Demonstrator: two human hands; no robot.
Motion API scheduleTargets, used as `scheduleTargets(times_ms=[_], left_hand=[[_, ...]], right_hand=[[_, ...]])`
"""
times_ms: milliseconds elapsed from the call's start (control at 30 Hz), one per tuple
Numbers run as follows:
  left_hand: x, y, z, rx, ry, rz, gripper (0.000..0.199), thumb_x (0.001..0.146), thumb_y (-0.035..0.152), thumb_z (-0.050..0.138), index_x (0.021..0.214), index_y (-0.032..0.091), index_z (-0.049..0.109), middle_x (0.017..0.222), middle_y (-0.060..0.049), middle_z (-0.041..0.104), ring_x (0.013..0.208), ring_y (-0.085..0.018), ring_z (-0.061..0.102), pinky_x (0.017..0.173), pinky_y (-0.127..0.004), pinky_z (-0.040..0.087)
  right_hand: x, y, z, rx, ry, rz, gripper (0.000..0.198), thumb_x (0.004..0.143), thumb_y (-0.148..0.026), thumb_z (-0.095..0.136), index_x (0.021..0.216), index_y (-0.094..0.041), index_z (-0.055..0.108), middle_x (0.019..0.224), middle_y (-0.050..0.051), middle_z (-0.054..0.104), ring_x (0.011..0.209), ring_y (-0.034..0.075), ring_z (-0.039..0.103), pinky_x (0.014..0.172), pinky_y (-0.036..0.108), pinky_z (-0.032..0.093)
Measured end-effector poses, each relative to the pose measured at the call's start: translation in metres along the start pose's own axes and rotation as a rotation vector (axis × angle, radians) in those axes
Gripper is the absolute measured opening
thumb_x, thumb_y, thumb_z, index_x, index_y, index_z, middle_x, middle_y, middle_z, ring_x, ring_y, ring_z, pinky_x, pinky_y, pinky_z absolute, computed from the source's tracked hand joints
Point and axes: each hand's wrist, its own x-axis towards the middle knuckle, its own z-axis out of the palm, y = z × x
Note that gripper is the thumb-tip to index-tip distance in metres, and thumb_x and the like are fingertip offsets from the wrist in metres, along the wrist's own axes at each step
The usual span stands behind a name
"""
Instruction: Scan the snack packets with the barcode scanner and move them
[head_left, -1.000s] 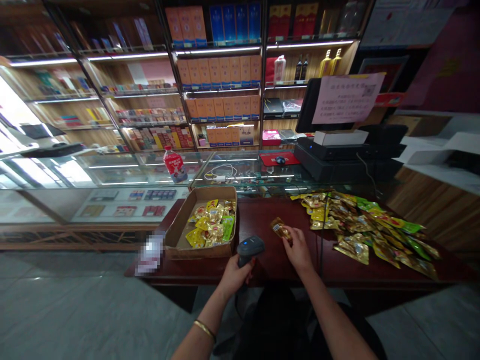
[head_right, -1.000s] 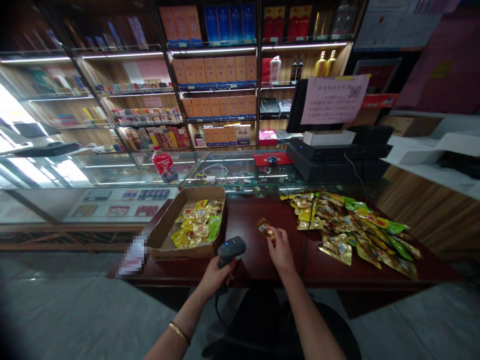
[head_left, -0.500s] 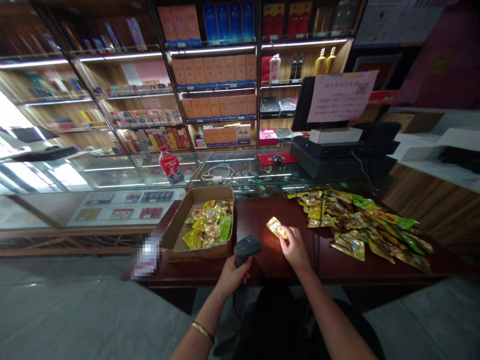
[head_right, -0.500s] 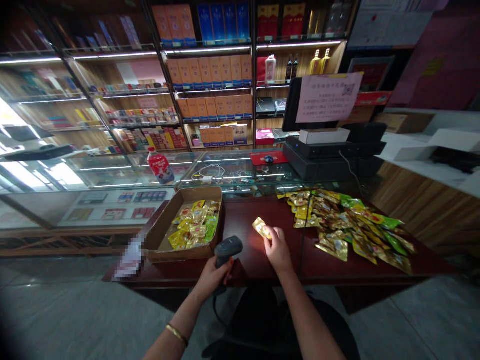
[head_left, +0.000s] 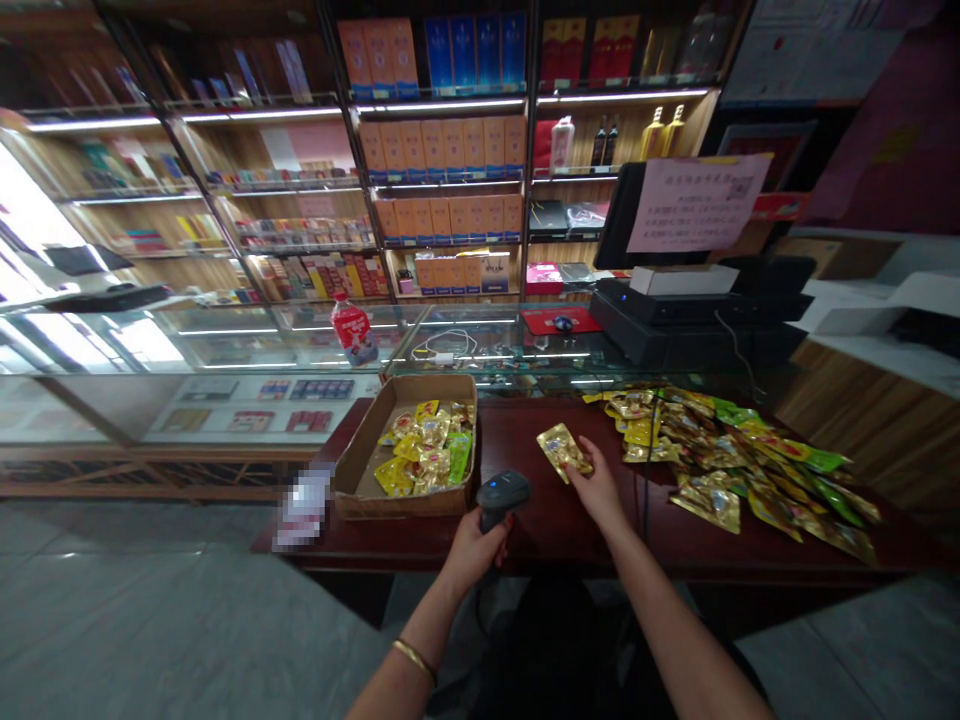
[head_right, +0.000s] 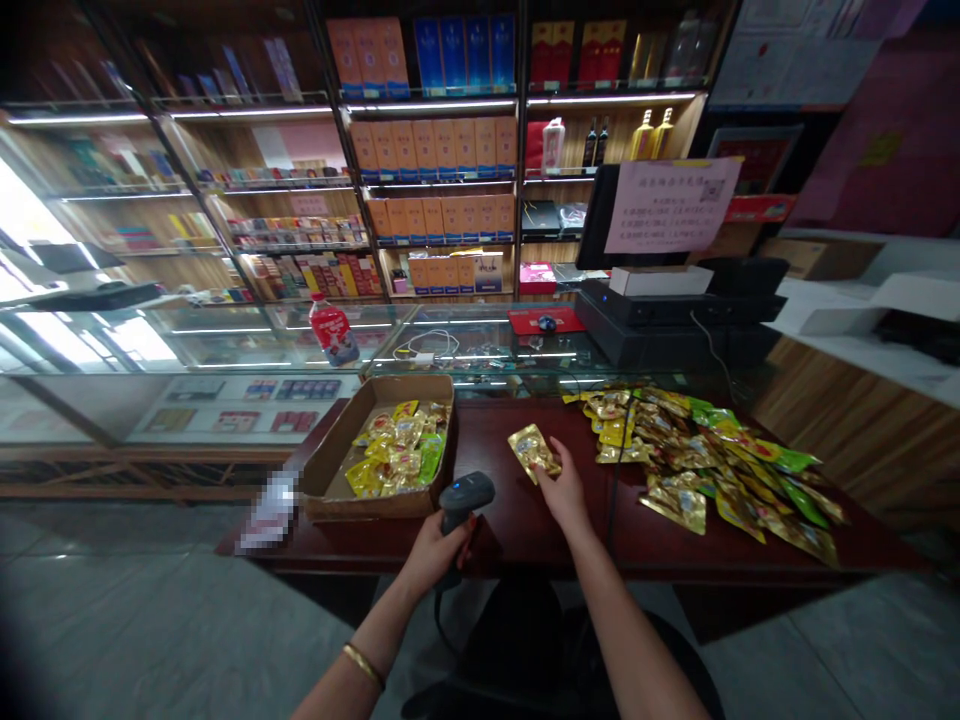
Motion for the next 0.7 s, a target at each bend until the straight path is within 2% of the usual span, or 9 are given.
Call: scheduleTargets(times_ms=[100,200,233,300,367,433,567,633,700], left_hand=[[0.001,-0.003,0.0,0.021,0.016,-0.022,0.031,0.075,0.045,0.071,0.077,0.017,0.058,0.046,0.004,0.056,0.036,-0.01,0.049,0.039,-0.021,0.037],[0.0,-0.001,0.0,0.018,0.014,-0.025,0.03,0.075,0.044,0.07,0.08,0.017,0.059,0.045,0.005,0.055,0.036,-0.01,0.047,0.039,-0.021,0.037],[-0.001,0.0,0.0,0.018,0.008,-0.021,0.031,0.075,0.044,0.071,0.08,0.017,0.059,0.045,0.005,0.055,0.035,-0.01,0.047,0.04,-0.021,0.038],[-0.002,0.002,0.0,0.019,0.0,-0.018,0.031,0.075,0.045,0.071,0.08,0.017,0.059,0.045,0.005,0.055,0.036,-0.01,0.046,0.039,-0.021,0.037],[-0.003,0.003,0.0,0.02,0.002,-0.022,0.033,0.075,0.046,0.071,0.08,0.017,0.058,0.046,0.005,0.055,0.036,-0.01,0.047,0.039,-0.02,0.037],[-0.004,0.002,0.0,0.016,0.009,-0.031,0.034,0.074,0.048,0.072,0.079,0.017,0.058,0.047,0.005,0.054,0.036,-0.01,0.047,0.038,-0.02,0.036],[-0.003,-0.001,-0.001,0.031,0.019,-0.062,0.036,0.073,0.05,0.073,0.078,0.017,0.057,0.047,0.004,0.055,0.035,-0.009,0.046,0.037,-0.019,0.033],[-0.004,-0.003,-0.002,0.044,0.022,-0.065,0.034,0.074,0.048,0.072,0.078,0.017,0.058,0.046,0.004,0.055,0.035,-0.009,0.045,0.037,-0.019,0.032],[-0.004,-0.006,-0.002,0.06,0.026,-0.061,0.033,0.076,0.047,0.071,0.078,0.017,0.058,0.046,0.004,0.055,0.036,-0.009,0.045,0.038,-0.02,0.033]], right_hand=[[0.011,-0.036,0.036,0.183,-0.14,0.005,0.071,0.077,-0.041,0.068,0.141,-0.02,0.049,0.112,0.009,0.068,0.094,0.022,0.069,0.086,0.038,0.056],[0.022,-0.082,0.075,0.301,-0.33,-0.082,0.071,0.08,-0.036,0.068,0.146,-0.026,0.043,0.115,0.006,0.067,0.096,0.019,0.069,0.085,0.034,0.057],[0.026,-0.094,0.084,0.259,-0.389,-0.136,0.068,0.082,-0.035,0.067,0.146,-0.028,0.044,0.119,0.006,0.066,0.101,0.019,0.068,0.087,0.033,0.056],[0.036,-0.108,0.089,-0.058,-0.469,-0.248,0.057,0.087,-0.033,0.063,0.142,-0.031,0.051,0.127,0.004,0.065,0.113,0.018,0.064,0.094,0.031,0.053],[0.05,-0.105,0.077,-0.479,-0.475,-0.281,0.045,0.09,-0.03,0.059,0.135,-0.03,0.06,0.131,0.005,0.064,0.119,0.017,0.061,0.1,0.03,0.048],[0.067,-0.089,0.054,-0.781,-0.423,-0.204,0.037,0.09,-0.023,0.056,0.125,-0.022,0.069,0.125,0.012,0.067,0.117,0.024,0.062,0.102,0.039,0.046],[0.102,-0.046,0.004,-1.071,-0.272,-0.025,0.033,0.083,-0.011,0.053,0.105,-0.004,0.076,0.119,0.031,0.065,0.124,0.043,0.054,0.103,0.065,0.035],[0.119,-0.029,-0.011,-1.158,-0.217,-0.012,0.037,0.083,-0.008,0.05,0.11,-0.004,0.075,0.134,0.031,0.058,0.136,0.044,0.042,0.109,0.068,0.023],[0.137,-0.016,-0.018,-1.229,-0.202,-0.022,0.044,0.084,-0.007,0.047,0.119,-0.007,0.073,0.149,0.026,0.048,0.146,0.041,0.029,0.115,0.066,0.01]])
